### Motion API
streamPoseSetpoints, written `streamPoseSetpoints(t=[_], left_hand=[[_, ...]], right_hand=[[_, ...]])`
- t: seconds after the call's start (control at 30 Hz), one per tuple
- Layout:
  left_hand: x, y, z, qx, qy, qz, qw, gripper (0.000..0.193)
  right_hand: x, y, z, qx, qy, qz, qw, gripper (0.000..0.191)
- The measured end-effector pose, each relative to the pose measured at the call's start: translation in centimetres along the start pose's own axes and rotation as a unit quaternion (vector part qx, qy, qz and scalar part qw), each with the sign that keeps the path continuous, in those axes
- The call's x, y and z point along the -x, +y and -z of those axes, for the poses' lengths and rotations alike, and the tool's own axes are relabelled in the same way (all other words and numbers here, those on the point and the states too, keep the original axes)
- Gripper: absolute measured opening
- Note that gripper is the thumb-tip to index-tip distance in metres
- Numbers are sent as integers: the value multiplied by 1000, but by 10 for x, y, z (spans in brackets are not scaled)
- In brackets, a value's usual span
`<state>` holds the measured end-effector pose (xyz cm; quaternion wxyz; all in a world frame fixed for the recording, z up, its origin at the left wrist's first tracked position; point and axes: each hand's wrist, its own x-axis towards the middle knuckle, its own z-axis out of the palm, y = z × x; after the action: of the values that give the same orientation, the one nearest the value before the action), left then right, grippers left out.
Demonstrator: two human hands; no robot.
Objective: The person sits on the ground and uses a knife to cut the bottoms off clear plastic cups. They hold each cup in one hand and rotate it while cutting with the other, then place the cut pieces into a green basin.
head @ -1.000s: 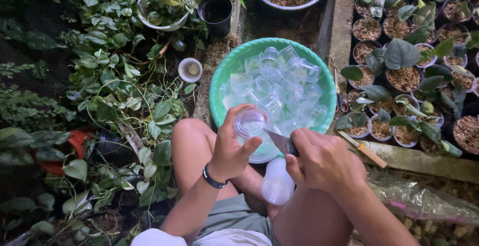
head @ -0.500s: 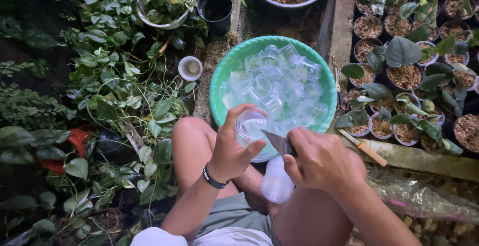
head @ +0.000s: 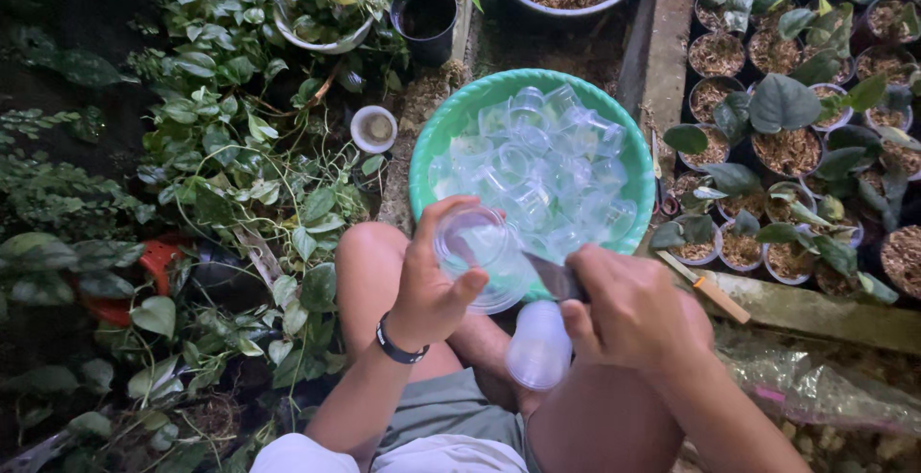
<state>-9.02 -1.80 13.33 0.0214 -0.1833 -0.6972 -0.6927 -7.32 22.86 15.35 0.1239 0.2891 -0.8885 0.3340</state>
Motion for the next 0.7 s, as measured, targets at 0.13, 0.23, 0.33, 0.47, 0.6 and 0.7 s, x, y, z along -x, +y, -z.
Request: streamPoseSetpoints(t=[0.13, 0.23, 0.33, 0.47, 0.6, 0.7], left_hand=[[2, -3, -7, 4, -9, 8, 1000, 87], [3, -5, -10, 25, -19, -5, 999, 86], [3, -7, -12, 2, -24, -24, 999, 85], [2, -10, -12, -19, -17, -30, 999, 85], [1, -12, -12, -39, -12, -27, 999, 84], [2, -13, -13, 8, -17, -6, 1000, 83]], right_hand=[[-2, -5, -6, -23, -25, 31, 999, 38], [-3, -5, -6, -33, -37, 28, 998, 38], [-3, -5, -6, -46, -38, 27, 998, 37], [-3, -3, -6, -67, -42, 21, 997, 36], [-5, -1, -2, -30, -43, 25, 998, 35], [-6, -1, 1, 15, -41, 25, 999, 35]])
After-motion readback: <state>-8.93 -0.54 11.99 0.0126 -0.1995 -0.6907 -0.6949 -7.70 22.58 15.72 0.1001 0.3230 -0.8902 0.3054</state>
